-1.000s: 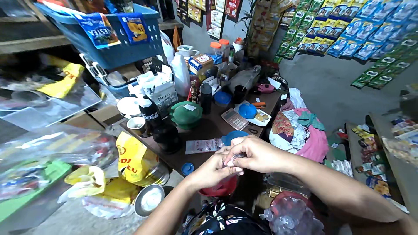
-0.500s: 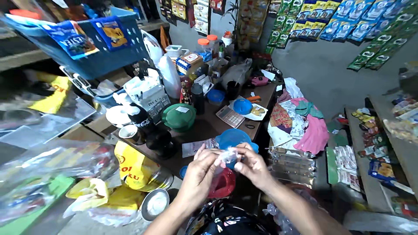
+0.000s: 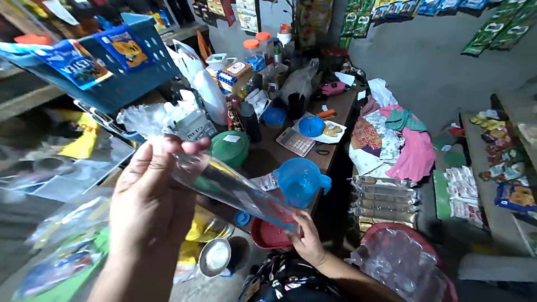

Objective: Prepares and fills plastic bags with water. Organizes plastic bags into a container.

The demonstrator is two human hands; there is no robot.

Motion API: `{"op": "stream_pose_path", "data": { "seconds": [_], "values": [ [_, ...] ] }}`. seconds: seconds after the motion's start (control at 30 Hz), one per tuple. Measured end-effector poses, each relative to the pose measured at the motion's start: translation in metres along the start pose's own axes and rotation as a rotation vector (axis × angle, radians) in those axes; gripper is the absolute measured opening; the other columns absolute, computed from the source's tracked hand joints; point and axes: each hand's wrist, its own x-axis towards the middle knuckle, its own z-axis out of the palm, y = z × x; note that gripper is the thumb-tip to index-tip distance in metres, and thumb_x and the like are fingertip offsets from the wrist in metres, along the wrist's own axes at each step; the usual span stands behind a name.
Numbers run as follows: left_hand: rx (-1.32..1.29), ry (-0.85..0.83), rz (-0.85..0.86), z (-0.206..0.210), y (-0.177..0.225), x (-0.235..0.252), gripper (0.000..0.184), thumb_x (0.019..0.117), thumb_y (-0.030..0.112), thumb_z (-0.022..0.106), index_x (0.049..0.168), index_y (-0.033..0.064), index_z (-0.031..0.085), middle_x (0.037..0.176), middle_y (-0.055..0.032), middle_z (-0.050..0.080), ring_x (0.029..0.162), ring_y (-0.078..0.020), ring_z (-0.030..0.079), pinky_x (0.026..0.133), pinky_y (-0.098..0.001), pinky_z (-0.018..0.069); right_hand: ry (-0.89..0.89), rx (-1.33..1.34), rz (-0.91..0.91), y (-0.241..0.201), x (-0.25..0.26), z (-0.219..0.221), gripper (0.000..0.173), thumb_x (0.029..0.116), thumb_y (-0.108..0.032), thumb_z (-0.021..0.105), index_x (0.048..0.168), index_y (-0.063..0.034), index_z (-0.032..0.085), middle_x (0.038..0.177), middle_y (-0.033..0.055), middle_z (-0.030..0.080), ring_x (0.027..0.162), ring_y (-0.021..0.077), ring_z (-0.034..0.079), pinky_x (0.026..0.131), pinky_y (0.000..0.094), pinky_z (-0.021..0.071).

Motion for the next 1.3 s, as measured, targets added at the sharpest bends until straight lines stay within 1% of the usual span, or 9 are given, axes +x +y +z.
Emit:
{"op": "stream_pose_path", "data": {
  "seconds": [0.07, 0.13, 0.3, 0.43, 0.57, 0.7, 0.83, 1.1, 1.3],
  "values": [
    [-0.013, -0.171, -0.07, -0.024, 0.003, 0.006, 0.024, 0.1084, 0.024, 0.048, 0.104, 0.0217, 0.071, 0.101, 0.0045, 0.074, 0.109, -0.0143, 0.07, 0.102, -0.0349, 0.0559, -0.082, 0.339, 0.328, -0.016, 0.003, -0.016, 0.069, 0.0964, -0.014, 0.069, 0.151, 0.0115, 0.034, 0.14, 0.0141, 0.061, 0.119, 0.0091, 0.064, 0.098, 0.0253, 0.0555],
    [-0.014, -0.307, -0.118, -0.036, 0.005, 0.007, 0.019, 0.106, 0.028, 0.054, 0.104, 0.0228, 0.072, 0.097, 0.0073, 0.073, 0.107, -0.0109, 0.069, 0.105, -0.0356, 0.0535, -0.152, 0.696, 0.678, -0.024, 0.01, -0.03, 0.086, 0.1004, -0.022, 0.065, 0.161, -0.0086, 0.007, 0.127, 0.0069, 0.067, 0.087, 0.016, 0.075, 0.063, 0.0323, 0.0648],
    [-0.063, -0.378, -0.117, -0.028, -0.009, -0.012, 0.015, 0.0995, 0.03, 0.065, 0.09, 0.0215, 0.073, 0.082, 0.0039, 0.072, 0.1, -0.0166, 0.072, 0.11, -0.0451, 0.0501, -0.251, 1.078, 1.184, -0.016, 0.003, -0.03, 0.036, 0.1108, -0.044, 0.032, 0.114, -0.0217, 0.06, 0.079, -0.0049, 0.067, 0.052, -0.0023, 0.053, 0.047, 0.0116, 0.0419],
    [-0.214, -0.327, -0.199, -0.018, -0.011, -0.02, 0.017, 0.103, 0.023, 0.059, 0.1, 0.0186, 0.075, 0.095, 0.0004, 0.074, 0.113, -0.0199, 0.069, 0.113, -0.0481, 0.0468, -0.295, 1.038, 0.839, -0.006, -0.013, -0.027, 0.056, 0.0979, -0.027, 0.067, 0.15, -0.0185, 0.049, 0.118, -0.0029, 0.07, 0.067, -0.0034, 0.057, 0.055, 0.0133, 0.0463],
    [0.033, -0.271, -0.127, -0.024, -0.009, -0.013, 0.021, 0.1046, 0.026, 0.056, 0.094, 0.019, 0.073, 0.088, 0.0029, 0.072, 0.103, -0.0156, 0.071, 0.105, -0.039, 0.054, -0.152, 0.853, 0.911, -0.007, -0.017, -0.021, 0.058, 0.1029, -0.021, 0.055, 0.157, -0.0117, 0.035, 0.09, -0.0038, 0.071, 0.053, -0.0005, 0.055, 0.048, 0.0162, 0.0481],
    [0.046, -0.285, -0.085, -0.019, -0.012, -0.017, 0.019, 0.1029, 0.03, 0.059, 0.091, 0.0201, 0.071, 0.086, 0.0029, 0.071, 0.096, -0.0133, 0.071, 0.101, -0.0338, 0.0555, -0.195, 0.921, 1.276, -0.014, -0.007, -0.019, 0.04, 0.1109, -0.046, 0.03, 0.116, -0.0202, 0.059, 0.07, -0.005, 0.064, 0.047, 0.0005, 0.053, 0.043, 0.0153, 0.0438],
    [-0.174, -0.303, -0.169, -0.015, -0.017, -0.023, 0.013, 0.1013, 0.024, 0.062, 0.095, 0.0204, 0.073, 0.086, 0.003, 0.072, 0.103, -0.0157, 0.071, 0.112, -0.0433, 0.0481, -0.343, 0.982, 0.928, -0.011, -0.022, -0.014, 0.048, 0.1052, -0.035, 0.05, 0.15, -0.0172, 0.047, 0.127, -0.0011, 0.069, 0.092, 0.0069, 0.069, 0.067, 0.0232, 0.0575],
    [0.066, -0.361, -0.063, -0.026, -0.016, -0.012, 0.019, 0.104, 0.028, 0.057, 0.099, 0.0173, 0.072, 0.104, -0.0017, 0.075, 0.091, -0.0109, 0.072, 0.088, -0.025, 0.0591, -0.194, 0.87, 1.192, -0.027, -0.018, -0.005, 0.041, 0.111, -0.04, 0.032, 0.142, -0.0233, 0.053, 0.075, -0.0054, 0.066, 0.05, -0.0009, 0.051, 0.045, 0.0137, 0.0405],
    [-0.08, -0.399, -0.118, -0.026, -0.019, -0.01, 0.017, 0.1044, 0.023, 0.055, 0.1, 0.016, 0.07, 0.098, -0.0048, 0.073, 0.116, -0.0251, 0.067, 0.114, -0.0455, 0.0464, -0.19, 0.944, 0.891, -0.026, -0.036, 0.013, 0.052, 0.0984, -0.01, 0.056, 0.149, -0.013, 0.044, 0.113, -0.0016, 0.07, 0.066, -0.0016, 0.057, 0.055, 0.0158, 0.0463]
  ]
}}
